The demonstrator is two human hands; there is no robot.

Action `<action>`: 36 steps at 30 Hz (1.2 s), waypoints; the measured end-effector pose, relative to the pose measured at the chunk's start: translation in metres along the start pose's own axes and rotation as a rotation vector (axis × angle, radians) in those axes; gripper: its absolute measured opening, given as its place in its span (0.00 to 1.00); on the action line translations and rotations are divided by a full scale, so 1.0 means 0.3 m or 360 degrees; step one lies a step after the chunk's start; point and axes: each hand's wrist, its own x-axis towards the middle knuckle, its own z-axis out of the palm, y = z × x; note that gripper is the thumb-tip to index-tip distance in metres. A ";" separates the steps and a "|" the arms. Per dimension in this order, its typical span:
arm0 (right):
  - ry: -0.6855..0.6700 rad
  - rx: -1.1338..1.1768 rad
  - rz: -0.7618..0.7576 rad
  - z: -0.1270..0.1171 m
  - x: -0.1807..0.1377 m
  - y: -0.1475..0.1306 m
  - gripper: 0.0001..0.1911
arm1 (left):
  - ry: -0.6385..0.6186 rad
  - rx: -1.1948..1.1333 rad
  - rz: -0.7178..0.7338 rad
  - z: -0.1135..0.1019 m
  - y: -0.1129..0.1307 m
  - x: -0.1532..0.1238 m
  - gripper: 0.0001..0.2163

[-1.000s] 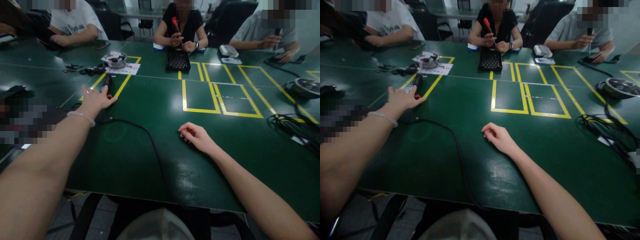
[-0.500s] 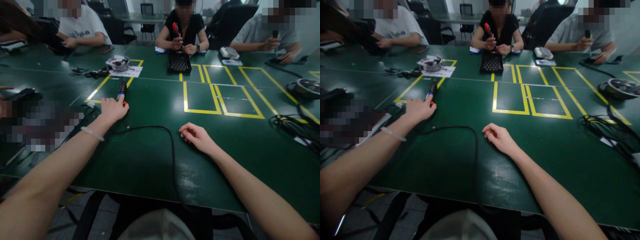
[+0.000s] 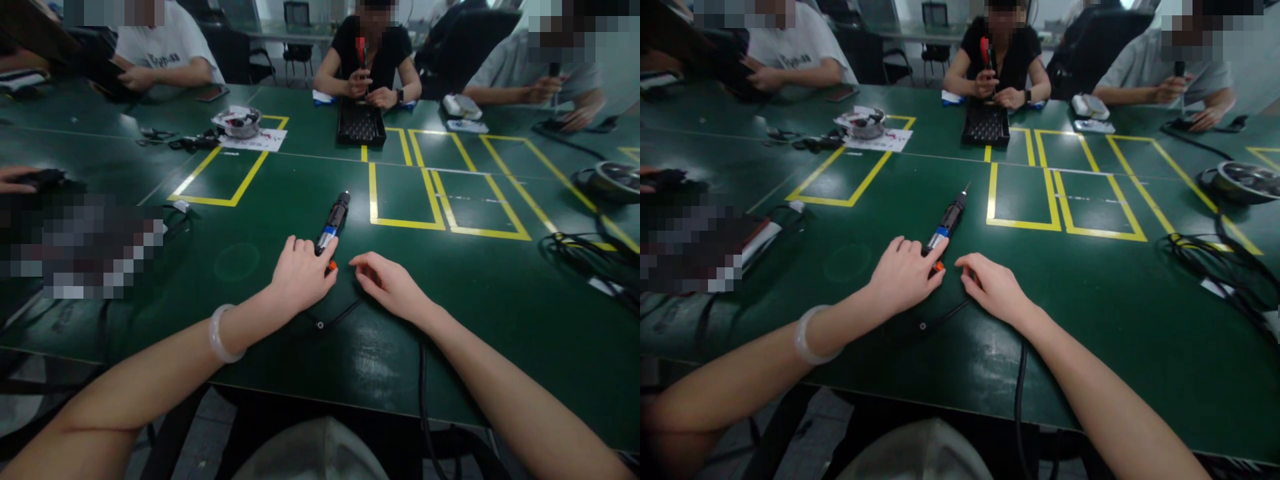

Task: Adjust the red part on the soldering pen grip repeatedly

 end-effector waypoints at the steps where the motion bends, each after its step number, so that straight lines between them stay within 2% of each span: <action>1: -0.0029 0.0004 0.0008 0.002 0.001 0.002 0.12 | 0.0010 -0.0033 0.0048 -0.007 0.020 -0.003 0.28; 5: -0.0067 0.0098 0.0012 -0.013 0.005 0.008 0.08 | 0.0037 -0.0225 0.0227 -0.014 0.064 -0.003 0.26; 9: -0.0127 0.0310 0.0023 -0.041 0.004 0.026 0.06 | 0.0078 -0.0401 0.0294 0.004 0.066 0.003 0.27; 13: -0.0319 0.0658 0.0113 -0.051 -0.001 0.051 0.13 | 0.0099 -0.0453 0.0320 0.021 0.056 0.005 0.27; 17: -0.0407 0.0896 0.0194 -0.048 -0.003 0.052 0.17 | 0.0105 -0.0480 0.0336 0.030 0.051 0.005 0.29; 25: -0.0421 0.0929 0.0220 -0.047 -0.001 0.037 0.08 | 0.0026 -0.0502 0.0381 0.030 0.039 -0.002 0.32; 36: -0.0461 0.1141 0.0412 -0.054 0.008 0.049 0.15 | -0.0074 -0.0541 0.0549 0.030 -0.002 0.001 0.34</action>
